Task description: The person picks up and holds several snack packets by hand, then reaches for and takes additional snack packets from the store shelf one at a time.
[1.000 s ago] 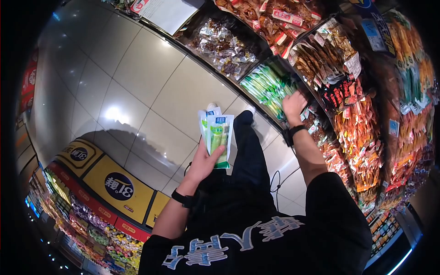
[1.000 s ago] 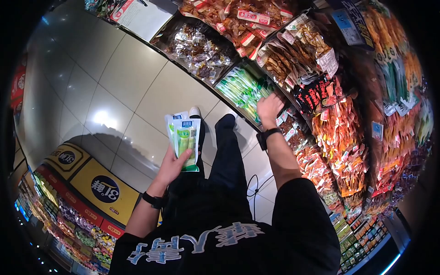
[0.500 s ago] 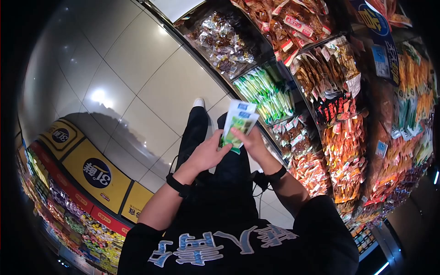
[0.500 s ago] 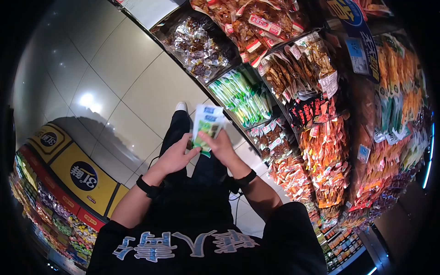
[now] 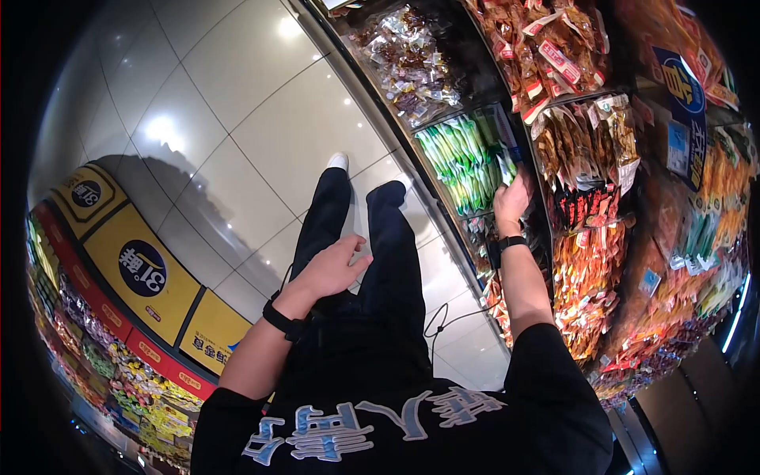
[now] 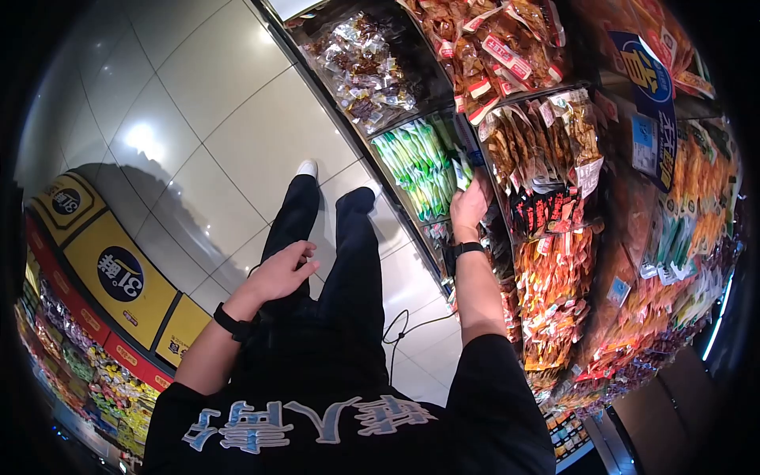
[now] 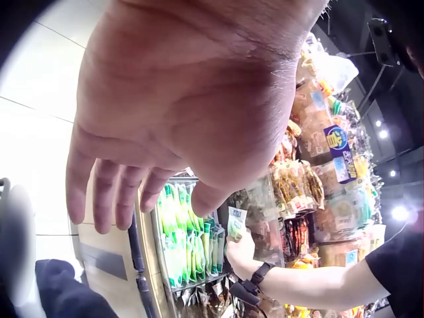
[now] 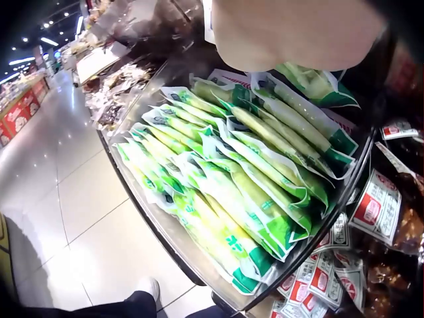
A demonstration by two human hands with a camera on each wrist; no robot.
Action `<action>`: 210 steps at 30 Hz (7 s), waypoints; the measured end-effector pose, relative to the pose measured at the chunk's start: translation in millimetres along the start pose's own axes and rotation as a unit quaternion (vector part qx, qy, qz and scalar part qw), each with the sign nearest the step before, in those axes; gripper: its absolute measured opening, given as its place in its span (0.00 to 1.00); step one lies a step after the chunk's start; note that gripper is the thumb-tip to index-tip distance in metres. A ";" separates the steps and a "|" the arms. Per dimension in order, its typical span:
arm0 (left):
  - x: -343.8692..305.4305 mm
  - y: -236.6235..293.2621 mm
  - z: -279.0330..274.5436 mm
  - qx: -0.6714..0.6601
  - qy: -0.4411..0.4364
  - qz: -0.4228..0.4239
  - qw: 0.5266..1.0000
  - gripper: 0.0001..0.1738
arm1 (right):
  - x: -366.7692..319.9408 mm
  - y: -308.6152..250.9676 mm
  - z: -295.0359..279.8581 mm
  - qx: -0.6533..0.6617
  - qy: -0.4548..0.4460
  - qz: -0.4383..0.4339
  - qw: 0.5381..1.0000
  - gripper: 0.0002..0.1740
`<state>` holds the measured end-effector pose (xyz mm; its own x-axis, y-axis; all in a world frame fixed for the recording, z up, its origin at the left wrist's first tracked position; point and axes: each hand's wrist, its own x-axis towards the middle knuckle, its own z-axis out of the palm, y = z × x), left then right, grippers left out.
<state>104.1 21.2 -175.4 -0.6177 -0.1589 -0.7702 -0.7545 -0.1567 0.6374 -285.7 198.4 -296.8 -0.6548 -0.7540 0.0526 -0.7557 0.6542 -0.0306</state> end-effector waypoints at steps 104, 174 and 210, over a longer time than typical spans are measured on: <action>-48.8 50.0 -53.5 0.112 0.056 0.005 0.992 0.24 | 17.2 19.6 55.0 -0.016 -0.226 0.104 0.969 0.21; -24.1 235.4 169.2 0.103 0.096 0.187 0.972 0.27 | 99.7 402.0 -616.5 -0.157 0.042 0.098 0.982 0.58; -28.8 217.9 186.7 0.163 0.067 0.231 0.957 0.27 | 17.6 426.6 -632.0 0.282 0.522 0.121 0.796 0.24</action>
<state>-84.0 173.6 -18.6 -0.8842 -0.2651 -0.3845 -0.4508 0.2692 0.8511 -612.4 502.1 322.0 -0.6378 0.0442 0.7690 -0.6867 0.4196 -0.5936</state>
